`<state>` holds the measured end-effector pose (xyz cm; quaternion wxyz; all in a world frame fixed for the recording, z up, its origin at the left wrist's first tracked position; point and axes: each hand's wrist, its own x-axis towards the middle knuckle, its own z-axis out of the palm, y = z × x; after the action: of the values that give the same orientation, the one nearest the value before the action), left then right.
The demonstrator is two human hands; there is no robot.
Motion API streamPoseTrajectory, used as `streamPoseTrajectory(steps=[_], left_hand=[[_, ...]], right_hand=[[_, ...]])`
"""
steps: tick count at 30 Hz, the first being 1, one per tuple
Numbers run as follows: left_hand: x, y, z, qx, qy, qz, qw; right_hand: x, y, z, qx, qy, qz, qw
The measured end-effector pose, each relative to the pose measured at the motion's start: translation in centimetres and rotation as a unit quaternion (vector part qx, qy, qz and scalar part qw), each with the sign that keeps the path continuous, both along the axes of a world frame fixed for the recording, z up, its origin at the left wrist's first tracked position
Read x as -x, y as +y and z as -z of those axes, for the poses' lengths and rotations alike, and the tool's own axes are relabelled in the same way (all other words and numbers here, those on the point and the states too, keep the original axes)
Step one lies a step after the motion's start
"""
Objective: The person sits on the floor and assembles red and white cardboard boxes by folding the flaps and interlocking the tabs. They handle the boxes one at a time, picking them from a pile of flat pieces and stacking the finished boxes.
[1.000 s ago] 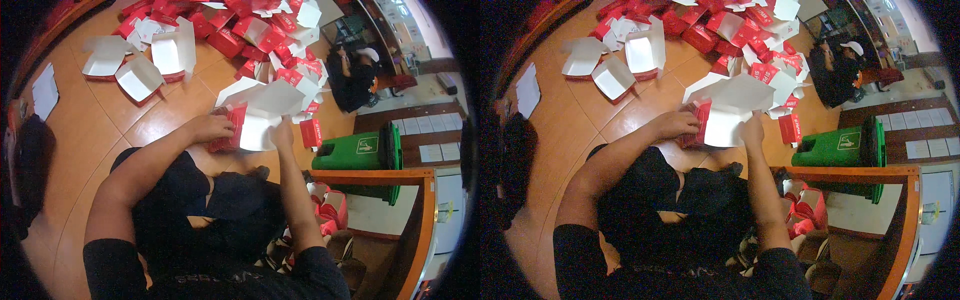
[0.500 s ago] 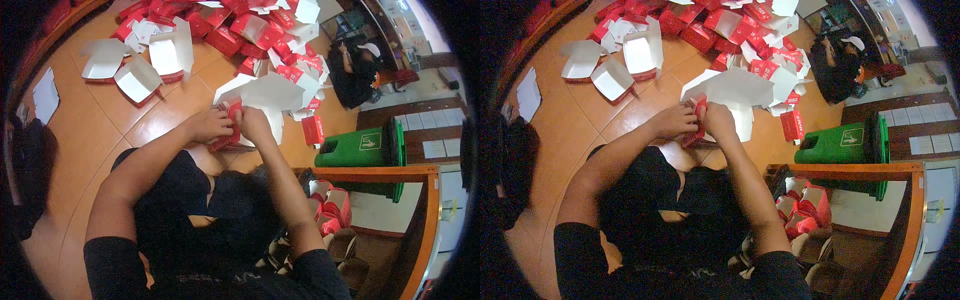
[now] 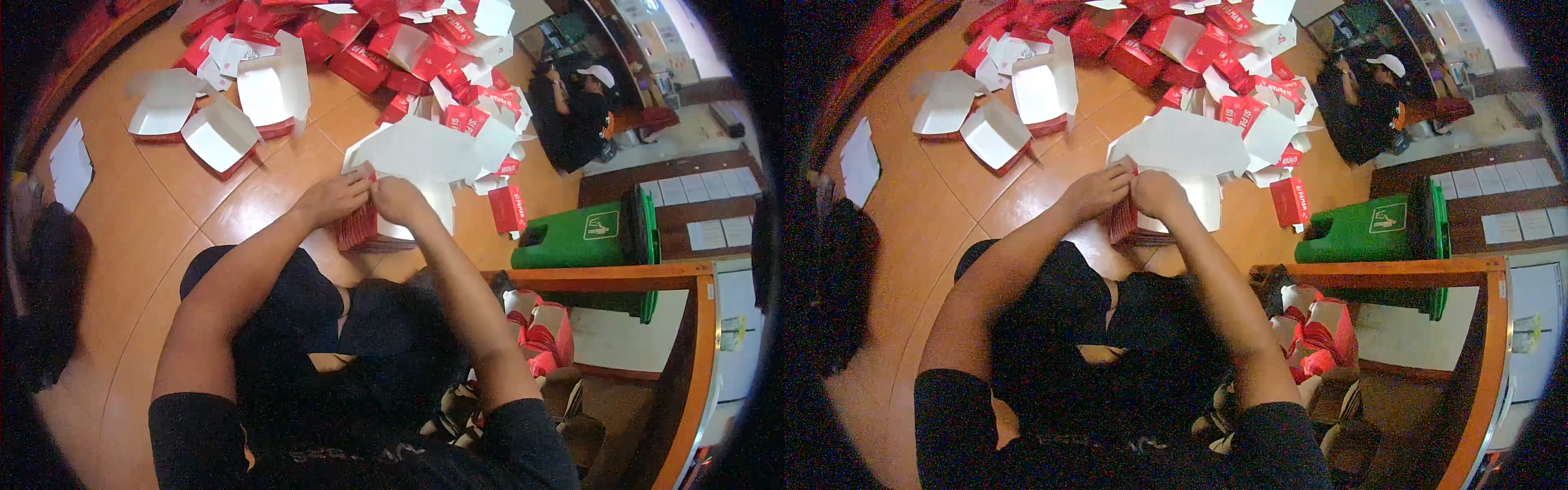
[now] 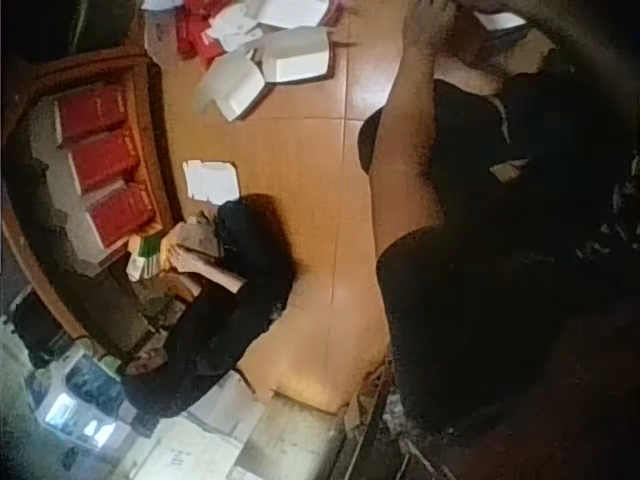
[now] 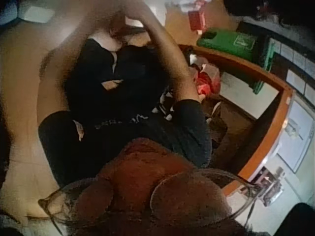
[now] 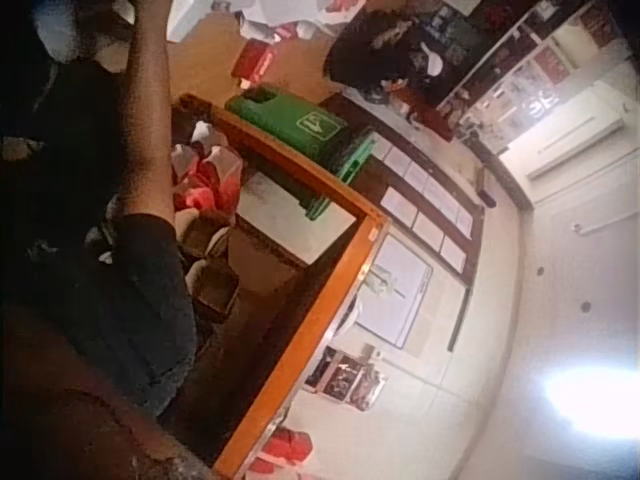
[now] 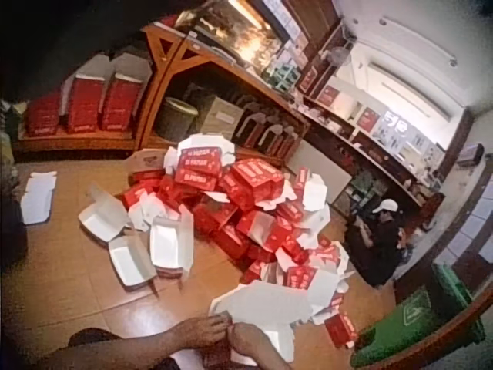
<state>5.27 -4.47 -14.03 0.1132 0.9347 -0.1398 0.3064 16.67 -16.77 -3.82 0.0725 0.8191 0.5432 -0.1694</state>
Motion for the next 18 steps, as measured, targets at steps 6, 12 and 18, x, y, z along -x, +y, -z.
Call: streamPoseTrajectory(steps=[6,12,18], left_hand=[[2.1,-1.3,-3.3,0.306,0.101,-0.048,0.946],[0.4,-6.9,-4.8,0.52,0.078,-0.175,0.832],[0.7,-6.7,-4.5,0.536,0.086,-0.128,0.83]], right_hand=[[-0.6,-4.4,-4.1,-0.278,0.091,0.273,0.916],[-4.6,-15.1,3.2,-0.396,0.117,0.397,0.82],[-2.0,-15.1,4.9,-0.349,0.071,0.406,0.842]])
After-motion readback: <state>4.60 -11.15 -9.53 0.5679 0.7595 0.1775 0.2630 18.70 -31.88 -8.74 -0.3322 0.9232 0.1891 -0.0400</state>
